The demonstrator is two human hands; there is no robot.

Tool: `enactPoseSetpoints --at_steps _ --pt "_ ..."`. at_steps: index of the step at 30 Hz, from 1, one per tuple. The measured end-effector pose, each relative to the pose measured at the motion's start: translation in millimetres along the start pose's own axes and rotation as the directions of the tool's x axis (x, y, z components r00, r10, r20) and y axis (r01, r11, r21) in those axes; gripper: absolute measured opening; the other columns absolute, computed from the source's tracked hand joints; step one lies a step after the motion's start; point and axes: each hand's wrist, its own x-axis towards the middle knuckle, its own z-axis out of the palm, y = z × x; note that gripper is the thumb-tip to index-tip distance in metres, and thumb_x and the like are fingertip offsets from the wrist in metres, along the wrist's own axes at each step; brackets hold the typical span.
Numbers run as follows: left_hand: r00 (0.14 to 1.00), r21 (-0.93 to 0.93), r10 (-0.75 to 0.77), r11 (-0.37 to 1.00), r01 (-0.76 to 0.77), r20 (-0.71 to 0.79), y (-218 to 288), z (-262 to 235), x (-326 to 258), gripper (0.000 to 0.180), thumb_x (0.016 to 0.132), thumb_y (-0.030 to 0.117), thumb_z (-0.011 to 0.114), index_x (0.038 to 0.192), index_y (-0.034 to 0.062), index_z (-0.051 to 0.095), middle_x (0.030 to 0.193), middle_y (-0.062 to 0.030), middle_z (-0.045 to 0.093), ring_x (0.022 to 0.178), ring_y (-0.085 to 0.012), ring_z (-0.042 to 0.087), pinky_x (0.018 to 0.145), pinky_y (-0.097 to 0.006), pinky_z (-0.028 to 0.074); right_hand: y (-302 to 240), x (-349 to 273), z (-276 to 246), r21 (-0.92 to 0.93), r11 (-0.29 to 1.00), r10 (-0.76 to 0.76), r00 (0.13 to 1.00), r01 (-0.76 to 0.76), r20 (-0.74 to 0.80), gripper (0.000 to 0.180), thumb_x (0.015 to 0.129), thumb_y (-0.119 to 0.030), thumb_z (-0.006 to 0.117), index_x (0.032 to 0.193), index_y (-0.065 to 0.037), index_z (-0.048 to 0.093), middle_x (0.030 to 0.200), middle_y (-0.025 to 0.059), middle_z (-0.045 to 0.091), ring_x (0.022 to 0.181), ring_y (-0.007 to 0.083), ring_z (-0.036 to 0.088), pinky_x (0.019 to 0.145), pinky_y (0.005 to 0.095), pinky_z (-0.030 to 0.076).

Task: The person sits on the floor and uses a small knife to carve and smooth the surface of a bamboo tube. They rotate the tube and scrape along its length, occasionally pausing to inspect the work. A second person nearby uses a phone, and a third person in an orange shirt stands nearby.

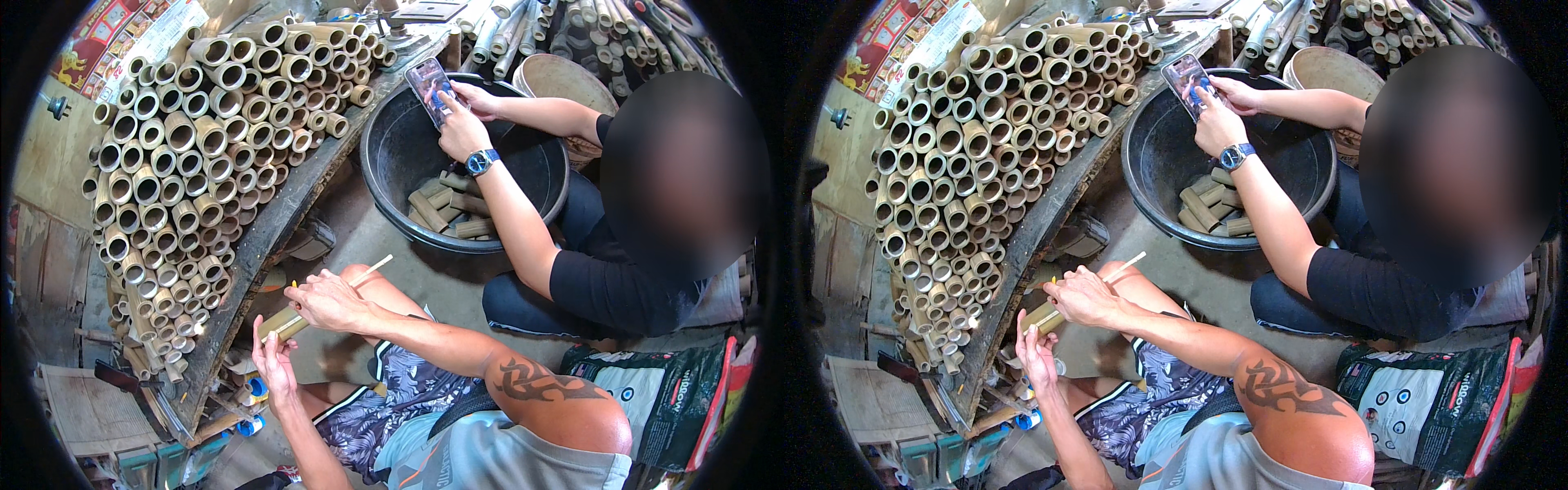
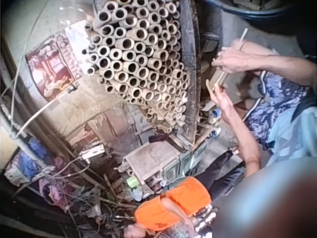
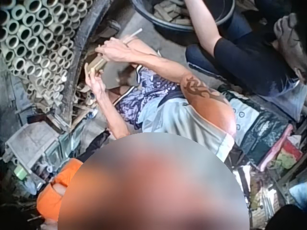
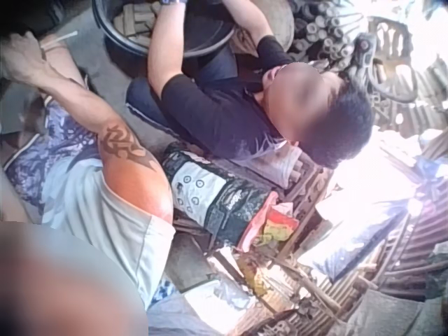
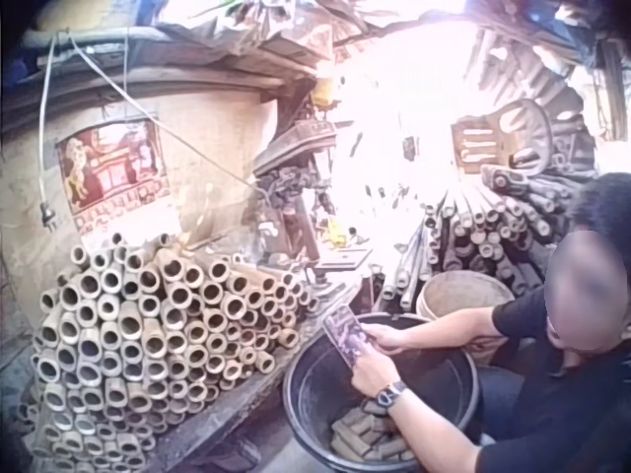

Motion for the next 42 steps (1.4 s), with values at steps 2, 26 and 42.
enactPoseSetpoints --at_steps 2,26,42 --pt "1.0 -0.002 -0.002 1.0 0.002 0.0 -0.1 -0.2 0.1 0.055 0.104 0.019 0.062 0.155 0.0047 0.044 0.116 -0.0128 0.068 0.089 -0.0155 0.067 0.071 -0.028 0.055 0.9 0.1 1.5 0.001 1.0 -0.009 1.0 0.009 -0.014 0.023 0.091 -0.02 0.069 0.108 -0.006 0.074 0.073 0.0144 0.07 0.075 0.0342 0.071 0.071 0.0474 0.052" --pt "1.0 -0.018 -0.005 1.0 0.005 -0.001 -0.7 -0.7 2.0 0.055 0.104 0.016 0.063 0.155 0.0032 0.044 0.116 -0.0133 0.068 0.085 -0.0154 0.066 0.07 -0.029 0.056 1.3 -1.0 2.5 -0.016 1.0 -0.015 1.0 0.015 -0.019 0.023 0.093 -0.023 0.068 0.108 -0.007 0.074 0.075 0.0129 0.07 0.078 0.0325 0.07 0.073 0.0467 0.051" --pt "1.0 -0.035 -0.001 0.999 0.0 -0.018 -3.7 -2.5 2.0 0.057 0.104 0.017 0.064 0.155 0.0026 0.043 0.117 -0.0128 0.069 0.084 -0.0151 0.066 0.069 -0.028 0.055 0.6 -1.4 1.9 -0.043 0.999 -0.019 0.999 0.018 -0.026 0.023 0.093 -0.022 0.067 0.109 -0.007 0.074 0.077 0.0129 0.07 0.079 0.0321 0.07 0.075 0.0462 0.051"
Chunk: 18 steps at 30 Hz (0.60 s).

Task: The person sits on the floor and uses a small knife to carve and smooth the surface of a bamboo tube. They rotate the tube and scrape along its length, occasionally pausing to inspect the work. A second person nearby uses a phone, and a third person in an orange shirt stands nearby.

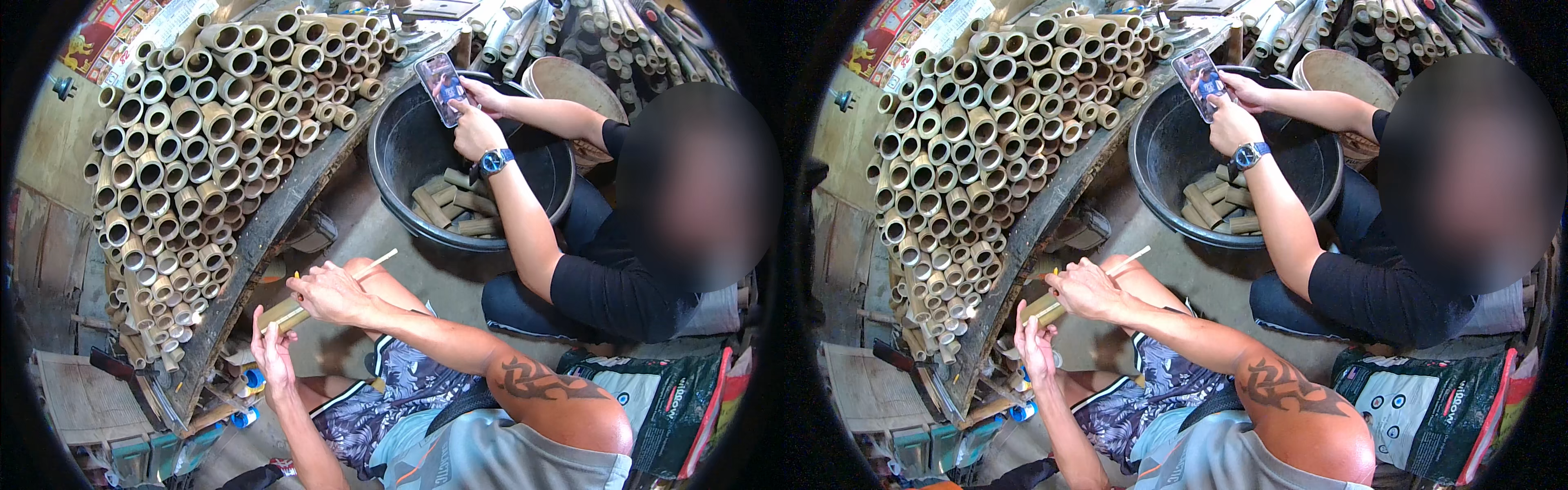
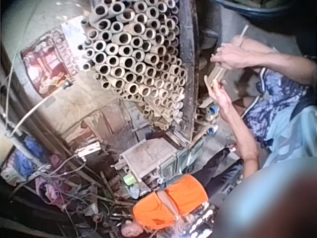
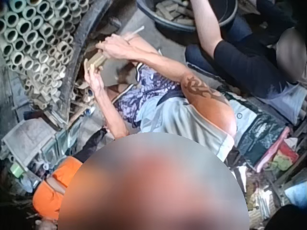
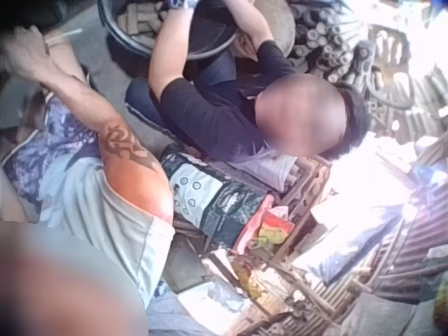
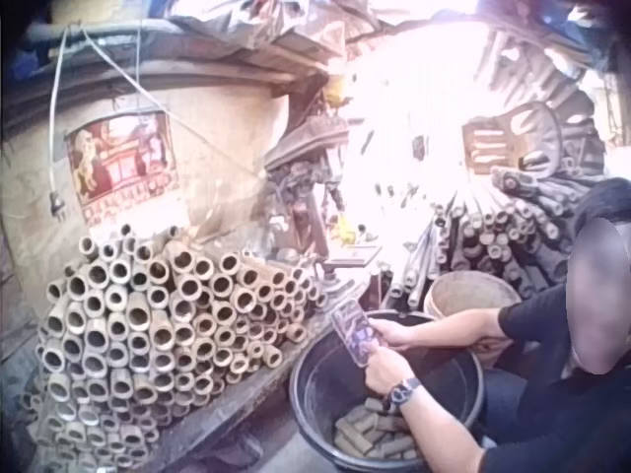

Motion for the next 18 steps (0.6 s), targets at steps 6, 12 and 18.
enactPoseSetpoints --at_steps 6,12,18 --pt "1.0 0.0 -0.013 1.0 0.013 0.004 -2.2 -2.8 0.7 0.056 0.104 0.016 0.063 0.156 0.004 0.043 0.118 -0.0125 0.07 0.089 -0.0153 0.069 0.069 -0.03 0.057 -0.9 0.9 -1.2 0.04 0.999 0.021 1.0 -0.022 0.017 0.014 0.091 -0.02 0.066 0.096 -0.007 0.068 0.078 0.0127 0.071 0.081 0.034 0.069 0.074 0.0481 0.048" --pt "0.998 0.008 -0.007 1.0 0.006 0.054 -2.9 -6.6 2.5 0.055 0.105 0.015 0.061 0.156 0.004 0.043 0.123 -0.0139 0.07 0.094 -0.0171 0.07 0.071 -0.03 0.056 -0.3 -0.7 0.5 0.054 0.998 -0.039 0.997 0.043 -0.072 0.015 0.092 -0.021 0.066 0.097 -0.006 0.068 0.08 0.0124 0.072 0.08 0.0332 0.069 0.074 0.0477 0.048" --pt "0.999 0.013 0.005 1.0 -0.006 0.052 -1.4 -5.5 0.4 0.057 0.105 0.017 0.061 0.156 0.0029 0.042 0.122 -0.0146 0.07 0.093 -0.0167 0.069 0.072 -0.029 0.056 -0.6 -0.9 3.9 0.064 0.997 -0.027 0.998 0.031 -0.058 0.015 0.091 -0.019 0.066 0.099 -0.006 0.068 0.081 0.0116 0.072 0.08 0.0331 0.068 0.074 0.0468 0.047"
